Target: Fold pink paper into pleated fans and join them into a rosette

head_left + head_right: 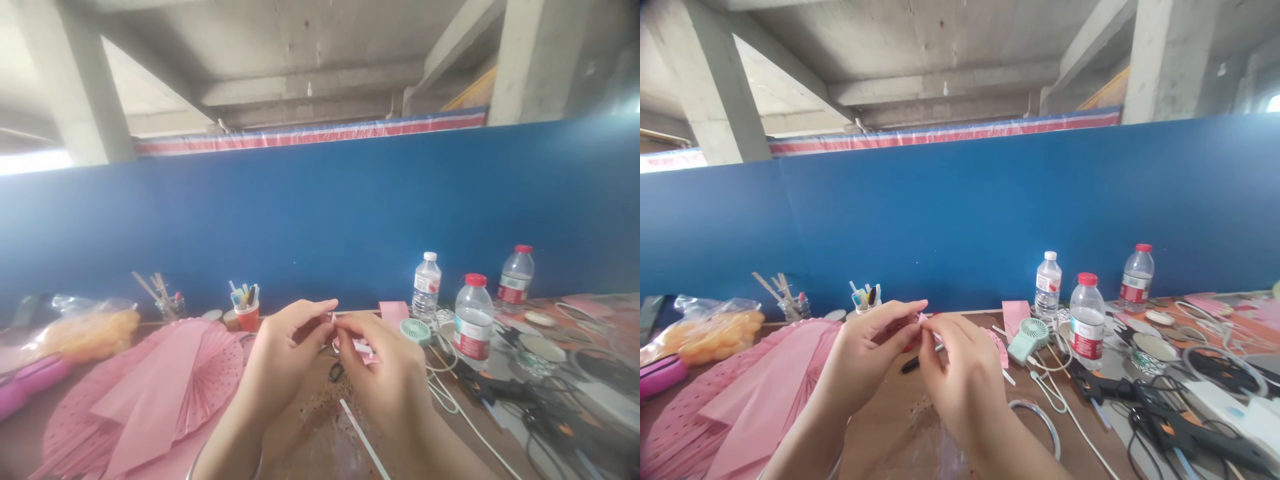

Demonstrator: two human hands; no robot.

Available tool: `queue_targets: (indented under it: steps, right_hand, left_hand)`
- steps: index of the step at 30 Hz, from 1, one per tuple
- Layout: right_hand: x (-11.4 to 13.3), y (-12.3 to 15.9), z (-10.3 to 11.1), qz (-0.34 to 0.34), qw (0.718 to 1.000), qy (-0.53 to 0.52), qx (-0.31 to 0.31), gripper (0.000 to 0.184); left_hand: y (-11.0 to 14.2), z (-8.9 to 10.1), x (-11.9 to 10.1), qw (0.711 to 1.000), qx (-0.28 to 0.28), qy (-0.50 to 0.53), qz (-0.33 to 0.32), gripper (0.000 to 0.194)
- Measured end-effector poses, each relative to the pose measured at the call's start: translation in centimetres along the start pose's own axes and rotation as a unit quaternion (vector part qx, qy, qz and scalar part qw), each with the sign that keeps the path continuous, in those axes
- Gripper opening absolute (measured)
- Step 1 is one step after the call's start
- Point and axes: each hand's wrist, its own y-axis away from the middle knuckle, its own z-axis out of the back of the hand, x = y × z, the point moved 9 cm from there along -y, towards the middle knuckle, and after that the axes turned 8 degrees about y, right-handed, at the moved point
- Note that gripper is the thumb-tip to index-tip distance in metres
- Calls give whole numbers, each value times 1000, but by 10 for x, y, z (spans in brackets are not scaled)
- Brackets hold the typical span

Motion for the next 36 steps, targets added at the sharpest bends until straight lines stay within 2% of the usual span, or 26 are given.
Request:
queue_targets:
  steps: [7,11,25,31,36]
  right_hand:
    - [-14,-5,-5,-93,994,11,55,15]
    - [-18,-4,-8,-115,990,8,74,15]
    - [-19,-4,-10,-112,989,1,92,14]
    - [-14,-4,-7,-81,994,5,68,13]
    - [-13,-3,-9,-67,996,0,67,13]
  left_hand:
    - [3,-4,-9,997,3,-67,-30,27]
    - [4,-5,-11,997,3,-74,-33,28]
    - [5,-7,-9,996,14,-88,-30,31]
    - [7,-6,-13,996,-12,-75,-39,41]
    - [7,-7,-14,996,-30,-75,-39,43]
